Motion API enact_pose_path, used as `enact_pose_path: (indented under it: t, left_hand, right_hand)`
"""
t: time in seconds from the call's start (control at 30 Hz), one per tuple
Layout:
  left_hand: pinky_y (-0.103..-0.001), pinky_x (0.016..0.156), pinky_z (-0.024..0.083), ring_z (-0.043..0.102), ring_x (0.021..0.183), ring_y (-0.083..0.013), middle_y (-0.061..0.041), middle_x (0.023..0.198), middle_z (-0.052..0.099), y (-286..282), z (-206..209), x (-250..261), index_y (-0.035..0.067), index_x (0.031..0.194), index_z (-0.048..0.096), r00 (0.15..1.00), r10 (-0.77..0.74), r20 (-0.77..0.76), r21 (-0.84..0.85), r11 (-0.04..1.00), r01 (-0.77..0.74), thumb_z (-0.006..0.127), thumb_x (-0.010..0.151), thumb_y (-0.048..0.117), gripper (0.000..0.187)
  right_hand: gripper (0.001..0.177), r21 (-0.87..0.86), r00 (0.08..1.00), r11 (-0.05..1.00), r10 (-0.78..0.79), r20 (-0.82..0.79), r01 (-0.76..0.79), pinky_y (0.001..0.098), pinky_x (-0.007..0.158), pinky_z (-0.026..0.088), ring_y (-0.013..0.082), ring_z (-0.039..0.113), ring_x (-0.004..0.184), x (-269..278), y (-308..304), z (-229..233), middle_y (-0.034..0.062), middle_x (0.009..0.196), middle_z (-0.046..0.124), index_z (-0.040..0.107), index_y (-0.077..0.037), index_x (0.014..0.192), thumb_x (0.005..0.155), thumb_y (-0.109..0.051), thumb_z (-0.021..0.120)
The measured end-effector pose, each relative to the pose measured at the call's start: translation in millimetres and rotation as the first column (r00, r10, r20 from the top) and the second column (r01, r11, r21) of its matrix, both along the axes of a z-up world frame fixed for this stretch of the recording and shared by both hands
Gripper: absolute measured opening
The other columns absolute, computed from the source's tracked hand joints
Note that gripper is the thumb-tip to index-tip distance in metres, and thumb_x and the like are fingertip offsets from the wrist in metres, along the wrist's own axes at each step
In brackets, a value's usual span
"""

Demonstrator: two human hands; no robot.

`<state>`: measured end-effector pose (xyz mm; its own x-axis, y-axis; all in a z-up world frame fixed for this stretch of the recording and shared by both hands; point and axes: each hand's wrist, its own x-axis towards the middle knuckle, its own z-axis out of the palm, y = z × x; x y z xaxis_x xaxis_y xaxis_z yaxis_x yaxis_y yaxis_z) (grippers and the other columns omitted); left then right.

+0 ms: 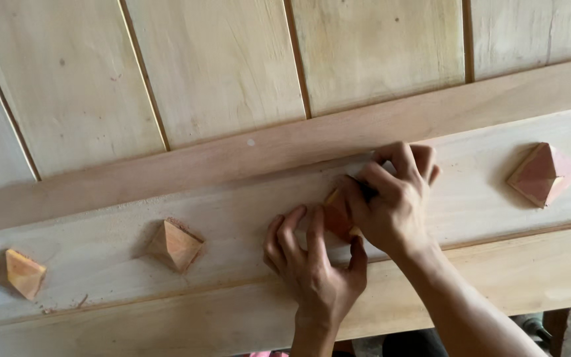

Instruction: The person sands the surface of a wooden board and several small pyramid-shaped wooden blocks attached to it using a piece of sandpaper. The person repeatedly rubs the sandpaper over the blocks and the flat board surface to smooth the wood.

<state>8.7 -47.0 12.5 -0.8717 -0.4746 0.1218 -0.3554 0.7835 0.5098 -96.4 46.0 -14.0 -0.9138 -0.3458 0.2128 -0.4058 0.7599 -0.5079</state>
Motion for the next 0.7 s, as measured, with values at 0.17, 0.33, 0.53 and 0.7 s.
enact_pose_path:
  t: [0.17,0.33,0.53,0.7]
  left_hand:
    - [-0.045,0.095,0.049,0.058,0.103,-0.0268,-0.009,0.106,0.067,-40.9,-16.3,-3.4,0.016,0.138,0.065,0.948,-0.308,0.073,0.140,0.945,0.296,0.074,0.083,0.008,0.056]
    - [-0.035,0.070,0.055,0.062,0.083,-0.0219,-0.014,0.100,0.073,-85.0,-33.7,-25.8,0.022,0.136,0.072,0.787,-0.609,0.098,0.019,0.792,0.610,0.074,0.088,0.002,0.052]
    - [-0.036,0.067,0.055,0.062,0.077,-0.0198,-0.007,0.084,0.072,-109.8,-8.3,-36.9,0.014,0.103,0.077,0.728,-0.672,0.134,-0.016,0.733,0.680,0.080,0.079,0.013,0.024]
    - [-0.033,0.063,0.052,0.062,0.069,-0.0150,-0.003,0.078,0.068,-92.6,-25.5,-45.7,0.010,0.089,0.071,0.825,-0.564,0.035,-0.047,0.823,0.566,0.089,0.085,0.022,0.023]
  right_hand:
    - [0.019,-0.238,0.995,0.967,-0.079,0.056,0.090,0.0354,0.077,0.046,0.0222,0.053,0.092,18.6,33.6,2.0,0.0066,0.099,0.057,0.066,-0.005,0.084,0.082,-0.002,0.085]
    - [0.019,-0.425,0.781,0.693,-0.331,0.530,0.582,0.0233,0.058,0.044,0.0086,0.053,0.074,50.2,67.1,5.6,0.0048,0.103,0.061,0.059,-0.003,0.079,0.088,-0.005,0.075]
    - [0.021,-0.230,0.979,0.959,-0.132,0.156,0.166,0.0327,0.075,0.048,0.0230,0.056,0.092,42.7,60.0,6.7,0.0115,0.102,0.063,0.063,-0.002,0.086,0.084,-0.004,0.084]
    - [0.021,-0.231,0.975,0.955,-0.148,0.165,0.184,0.0346,0.074,0.048,0.0269,0.056,0.094,35.9,52.2,13.2,0.0104,0.098,0.064,0.064,-0.004,0.083,0.082,-0.006,0.085]
